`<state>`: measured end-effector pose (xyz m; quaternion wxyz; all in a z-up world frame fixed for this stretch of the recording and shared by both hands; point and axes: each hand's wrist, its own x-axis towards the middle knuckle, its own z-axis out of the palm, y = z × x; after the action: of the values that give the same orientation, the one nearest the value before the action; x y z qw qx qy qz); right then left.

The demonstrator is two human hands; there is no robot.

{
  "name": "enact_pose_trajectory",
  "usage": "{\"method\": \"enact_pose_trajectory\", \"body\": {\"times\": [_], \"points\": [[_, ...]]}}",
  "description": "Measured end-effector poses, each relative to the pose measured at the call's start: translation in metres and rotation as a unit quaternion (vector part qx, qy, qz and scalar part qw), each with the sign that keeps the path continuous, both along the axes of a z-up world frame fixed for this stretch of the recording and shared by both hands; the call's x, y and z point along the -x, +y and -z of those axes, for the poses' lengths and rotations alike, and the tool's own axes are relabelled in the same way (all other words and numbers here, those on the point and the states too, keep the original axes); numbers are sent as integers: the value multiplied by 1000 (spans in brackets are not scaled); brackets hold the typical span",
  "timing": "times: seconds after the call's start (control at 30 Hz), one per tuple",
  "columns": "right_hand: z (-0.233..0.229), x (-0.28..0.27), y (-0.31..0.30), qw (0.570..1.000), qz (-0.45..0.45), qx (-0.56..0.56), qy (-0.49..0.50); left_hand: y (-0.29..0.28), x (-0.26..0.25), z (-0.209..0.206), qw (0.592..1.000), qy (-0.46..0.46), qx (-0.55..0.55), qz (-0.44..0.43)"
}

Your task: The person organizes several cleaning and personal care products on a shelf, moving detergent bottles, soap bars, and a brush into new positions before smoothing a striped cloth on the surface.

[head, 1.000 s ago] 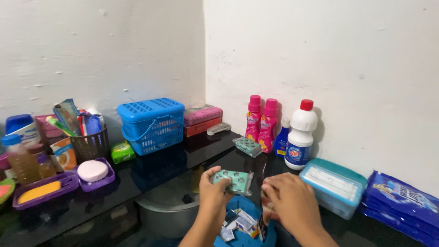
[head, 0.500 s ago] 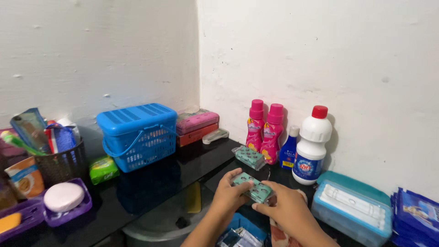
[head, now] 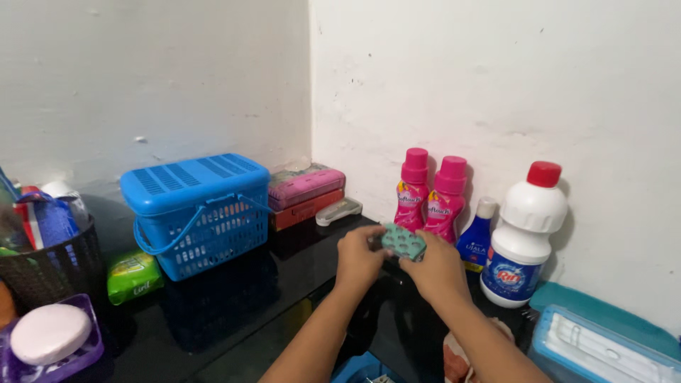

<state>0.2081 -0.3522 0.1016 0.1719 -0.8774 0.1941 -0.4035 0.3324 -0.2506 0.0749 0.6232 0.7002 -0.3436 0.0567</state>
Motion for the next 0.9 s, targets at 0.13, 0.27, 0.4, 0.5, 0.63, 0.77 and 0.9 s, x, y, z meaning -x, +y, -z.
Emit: {"method": "enact_pose_trajectory", "body": {"times": [0.13, 0.27, 0.4, 0.5, 0.63, 0.77, 0.9], "points": [[-2, 2, 9, 998, 15, 38, 56, 1, -2, -5, 998, -47, -11, -28], [-7, 5, 19, 991, 62, 51, 106, 4, -5, -8, 995, -78, -65, -19], [-5, 6, 12, 993, 54, 57, 87, 3, -11, -5, 994, -54, -92, -11], [-6, 2, 3, 995, 49, 49, 74, 0, -12, -6, 991, -40, -125, -2], [-3, -2, 4, 995, 53, 32, 77, -5, -10, -4, 990, -37, -135, -14], [-1, 1, 9, 995, 56, 39, 66, -5, -10, 0, 992, -15, -124, -18], [-9, 6, 9, 995, 67, -2, 77, -5, -15, 3, 995, -37, -92, 10]]}}
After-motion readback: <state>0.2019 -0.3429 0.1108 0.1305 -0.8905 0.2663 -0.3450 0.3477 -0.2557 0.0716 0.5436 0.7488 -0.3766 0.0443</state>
